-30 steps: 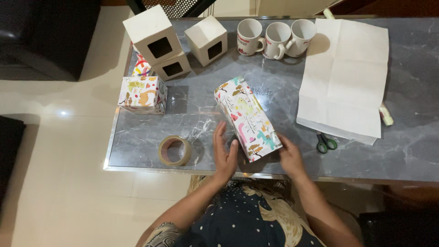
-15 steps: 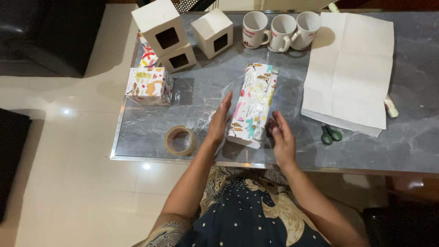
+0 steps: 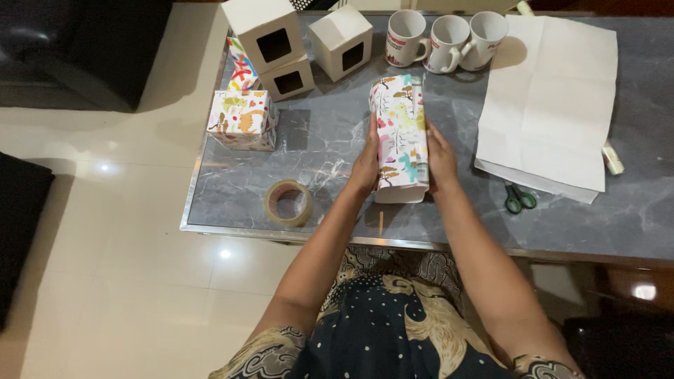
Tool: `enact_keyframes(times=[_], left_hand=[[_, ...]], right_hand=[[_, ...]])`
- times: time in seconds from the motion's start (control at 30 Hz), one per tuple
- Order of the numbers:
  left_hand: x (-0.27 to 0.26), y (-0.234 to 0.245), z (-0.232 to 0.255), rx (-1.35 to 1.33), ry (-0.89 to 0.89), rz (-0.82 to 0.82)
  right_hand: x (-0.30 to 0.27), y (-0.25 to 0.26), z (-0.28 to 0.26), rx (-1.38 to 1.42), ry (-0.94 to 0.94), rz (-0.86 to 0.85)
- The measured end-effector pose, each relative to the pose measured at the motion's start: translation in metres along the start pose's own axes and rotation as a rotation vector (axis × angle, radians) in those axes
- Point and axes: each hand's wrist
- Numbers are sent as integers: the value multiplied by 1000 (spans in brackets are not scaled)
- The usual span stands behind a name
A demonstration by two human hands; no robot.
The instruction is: The person places a mug into a box and then wraps the box with white paper, securing the folds with tape.
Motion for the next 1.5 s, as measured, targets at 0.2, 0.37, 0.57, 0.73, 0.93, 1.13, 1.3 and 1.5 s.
enact_keyframes(times=[0.2, 0.37, 0.57, 0.73, 0.93, 1.13, 1.3, 1.5], left_hand=[[-9, 8, 29, -258, -32, -1], [-55, 15, 64, 29, 69, -21], [-60, 12, 63, 318, -265, 74], [-54, 9, 73, 411, -289, 88], [-51, 3, 84, 622, -373, 125], [-51, 0, 93, 769, -463, 142], [-38, 3, 97, 943, -553, 100], [-22, 3, 99, 969, -438, 17]], right_hand=[[-19, -6, -25, -174, 15, 121], [-69, -3, -43, -644, 479, 107], [-103, -16, -48, -906, 212, 123], [-108, -15, -41, -1070, 624, 88], [-106, -14, -33, -1232, 847, 161], [-101, -12, -26, -1201, 893, 195], [-75, -13, -50, -1148, 764, 183], [-70, -20, -77, -1260, 735, 45]])
Point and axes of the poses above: each hand's wrist, its own x-axis towards the middle knuckle, its own y-axis out of the back of the hand, z = x × y, and after that the axes turned 11 degrees about -y, right-handed
